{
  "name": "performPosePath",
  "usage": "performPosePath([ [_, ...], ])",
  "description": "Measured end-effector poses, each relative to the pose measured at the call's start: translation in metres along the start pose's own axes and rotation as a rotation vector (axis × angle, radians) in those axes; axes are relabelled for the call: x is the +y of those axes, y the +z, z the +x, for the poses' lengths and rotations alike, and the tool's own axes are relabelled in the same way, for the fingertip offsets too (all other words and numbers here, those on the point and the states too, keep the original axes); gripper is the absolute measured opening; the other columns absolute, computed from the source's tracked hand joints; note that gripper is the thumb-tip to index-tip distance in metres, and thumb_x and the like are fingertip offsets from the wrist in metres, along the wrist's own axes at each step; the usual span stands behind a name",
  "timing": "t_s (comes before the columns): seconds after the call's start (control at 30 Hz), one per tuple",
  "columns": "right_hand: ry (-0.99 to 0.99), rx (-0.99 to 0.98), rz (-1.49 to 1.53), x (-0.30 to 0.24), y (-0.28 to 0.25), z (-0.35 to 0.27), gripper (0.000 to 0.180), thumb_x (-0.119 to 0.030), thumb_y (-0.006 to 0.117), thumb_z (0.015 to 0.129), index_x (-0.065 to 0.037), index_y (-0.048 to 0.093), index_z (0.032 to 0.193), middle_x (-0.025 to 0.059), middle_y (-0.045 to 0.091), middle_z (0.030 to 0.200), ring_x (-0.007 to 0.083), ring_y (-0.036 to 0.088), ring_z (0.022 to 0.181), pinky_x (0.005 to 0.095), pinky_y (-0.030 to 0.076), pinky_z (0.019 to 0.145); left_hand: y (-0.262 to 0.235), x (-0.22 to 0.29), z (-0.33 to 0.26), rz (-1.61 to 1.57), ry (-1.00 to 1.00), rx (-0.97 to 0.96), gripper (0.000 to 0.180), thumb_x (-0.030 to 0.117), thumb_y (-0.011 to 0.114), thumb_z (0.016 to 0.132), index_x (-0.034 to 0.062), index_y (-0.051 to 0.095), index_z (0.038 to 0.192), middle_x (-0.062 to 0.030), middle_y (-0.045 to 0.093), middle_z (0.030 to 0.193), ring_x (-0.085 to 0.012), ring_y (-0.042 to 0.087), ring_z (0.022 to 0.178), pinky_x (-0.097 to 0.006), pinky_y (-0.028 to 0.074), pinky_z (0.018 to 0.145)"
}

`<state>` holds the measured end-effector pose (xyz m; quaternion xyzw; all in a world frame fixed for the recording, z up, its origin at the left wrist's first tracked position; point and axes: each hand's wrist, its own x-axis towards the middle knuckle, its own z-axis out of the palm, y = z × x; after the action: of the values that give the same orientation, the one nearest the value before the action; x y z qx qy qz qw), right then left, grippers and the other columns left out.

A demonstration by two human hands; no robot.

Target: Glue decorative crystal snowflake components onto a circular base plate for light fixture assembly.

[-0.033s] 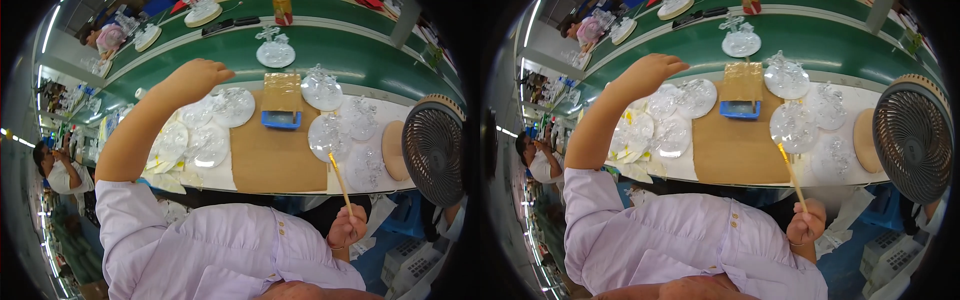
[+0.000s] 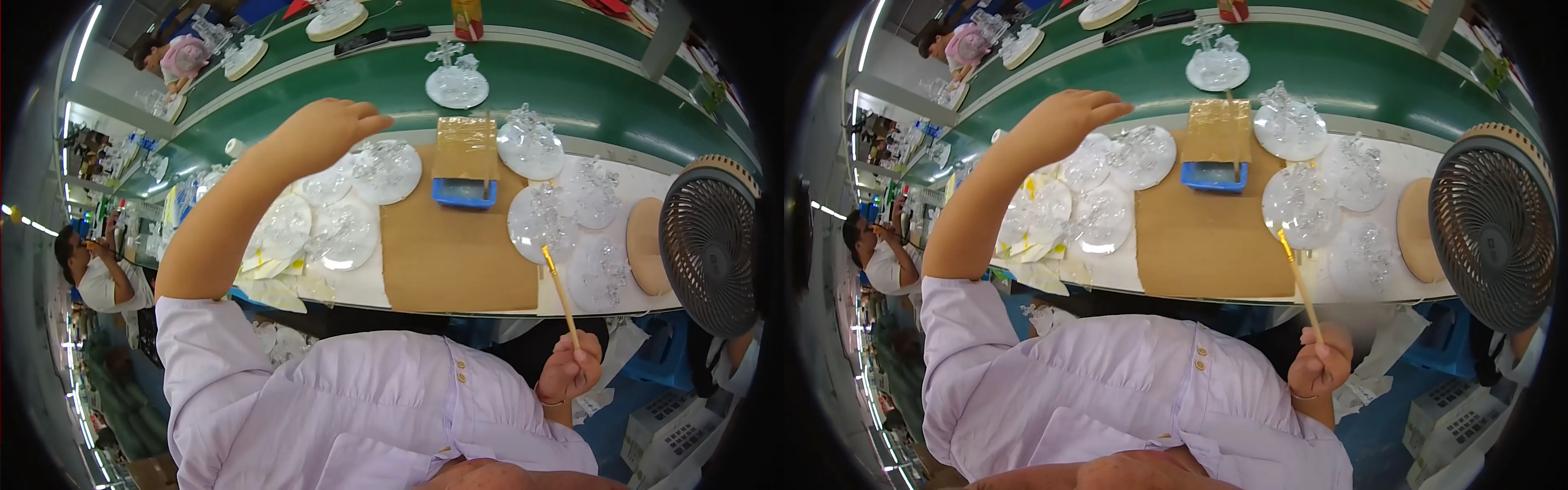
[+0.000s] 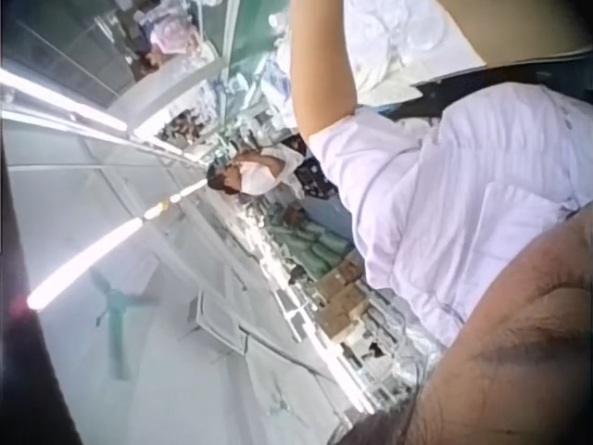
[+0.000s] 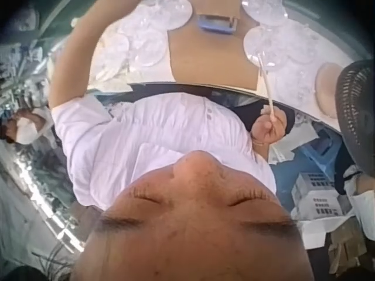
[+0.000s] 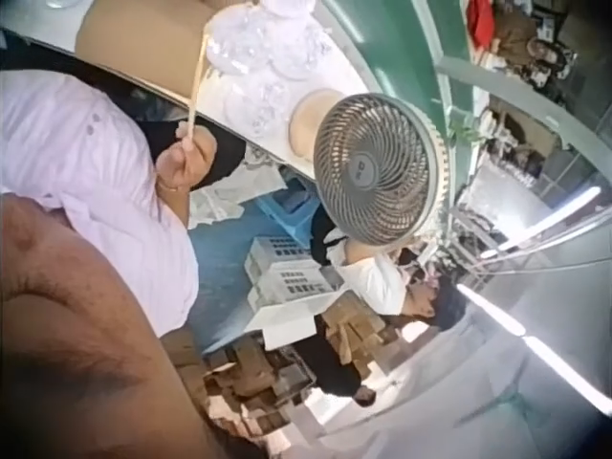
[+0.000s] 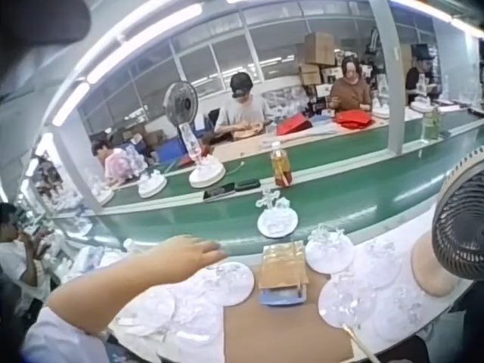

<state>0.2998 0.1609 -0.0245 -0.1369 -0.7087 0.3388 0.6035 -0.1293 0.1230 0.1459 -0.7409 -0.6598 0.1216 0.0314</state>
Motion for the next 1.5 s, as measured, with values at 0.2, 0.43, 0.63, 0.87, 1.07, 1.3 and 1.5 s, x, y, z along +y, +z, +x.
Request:
performPosePath([
  [0.2, -0.036, -0.071, -0.017, 0.0, 0.014, 0.002, 0.026, -0.026, 0.049, 0.101, -0.007, 0.051, 0.118, 0.0183, 0.06, 0.097, 0.0176, 0.051, 0.07, 0.0272, 0.044, 0.06, 0.041, 0.003, -0.012, 0.136, 0.295, 0.297, 0.04, 0.002, 0.055, 0.082, 0.0112, 0.058, 0.12, -0.0097, 0.059, 0.123, -0.0299, 0.061, 0.104, -0.039, 0.049, 0.088],
  [0.43, -0.119, -0.169, -0.244, -0.017, 0.018, 0.003, 0.015, -0.017, 0.049, 0.1, -0.004, 0.054, 0.106, 0.0182, 0.064, 0.09, 0.0207, 0.058, 0.07, 0.0303, 0.051, 0.063, 0.051, -0.005, 0.01, 0.263, 0.396, 0.141, 0.002, 0.008, 0.06, 0.079, 0.0076, 0.06, 0.081, -0.0082, 0.061, 0.086, -0.029, 0.064, 0.079, -0.042, 0.053, 0.066],
  [0.63, -0.207, -0.12, -0.236, -0.01, 0.039, 0.005, 0.016, 0.001, 0.062, 0.083, -0.006, 0.058, 0.097, 0.0133, 0.064, 0.087, 0.0284, 0.063, 0.068, 0.0375, 0.05, 0.056, 0.08, -0.068, -0.013, 0.29, 0.384, 0.235, 0.007, 0.01, 0.06, 0.075, 0.0051, 0.059, 0.08, -0.0108, 0.06, 0.091, -0.0291, 0.059, 0.08, -0.041, 0.049, 0.07],
  [0.87, -0.189, -0.065, -0.119, -0.029, 0.036, 0.005, 0.026, 0.004, 0.06, 0.087, -0.003, 0.058, 0.112, 0.0139, 0.063, 0.095, 0.0281, 0.061, 0.074, 0.0342, 0.048, 0.063, 0.017, -0.075, -0.039, -0.088, -0.046, 0.574, 0.018, -0.006, 0.06, 0.08, -0.0019, 0.06, 0.098, -0.0175, 0.064, 0.098, -0.0379, 0.062, 0.088, -0.042, 0.05, 0.074],
  [1.07, -0.237, -0.061, -0.142, -0.044, 0.028, 0.015, 0.019, -0.003, 0.056, 0.092, -0.002, 0.058, 0.111, 0.0126, 0.063, 0.096, 0.0243, 0.061, 0.075, 0.0315, 0.048, 0.064, -0.013, -0.038, -0.072, -0.343, -0.102, 0.608, 0.02, -0.005, 0.059, 0.086, -0.0021, 0.06, 0.106, -0.0165, 0.065, 0.101, -0.0321, 0.065, 0.092, -0.036, 0.05, 0.079],
  [1.3, -0.247, -0.052, -0.134, -0.047, 0.031, 0.022, 0.021, -0.003, 0.058, 0.09, -0.003, 0.058, 0.111, 0.0109, 0.061, 0.093, 0.0244, 0.057, 0.072, 0.0336, 0.046, 0.061, 0.02, 0.09, -0.103, -0.551, -0.393, 0.641, 0.026, 0.021, 0.068, 0.089, 0.0026, 0.069, 0.107, -0.013, 0.071, 0.1, -0.0251, 0.067, 0.094, -0.035, 0.052, 0.085],
  [1.5, -0.195, -0.069, -0.156, -0.046, 0.033, 0.019, 0.017, -0.012, 0.057, 0.095, -0.002, 0.061, 0.109, 0.012, 0.062, 0.094, 0.0238, 0.06, 0.074, 0.0319, 0.048, 0.064, 0.098, 0.126, -0.083, -0.861, -0.406, 0.664, 0.015, 0.005, 0.057, 0.094, -0.0012, 0.059, 0.108, -0.0121, 0.063, 0.096, -0.021, 0.062, 0.086, -0.031, 0.05, 0.078],
])
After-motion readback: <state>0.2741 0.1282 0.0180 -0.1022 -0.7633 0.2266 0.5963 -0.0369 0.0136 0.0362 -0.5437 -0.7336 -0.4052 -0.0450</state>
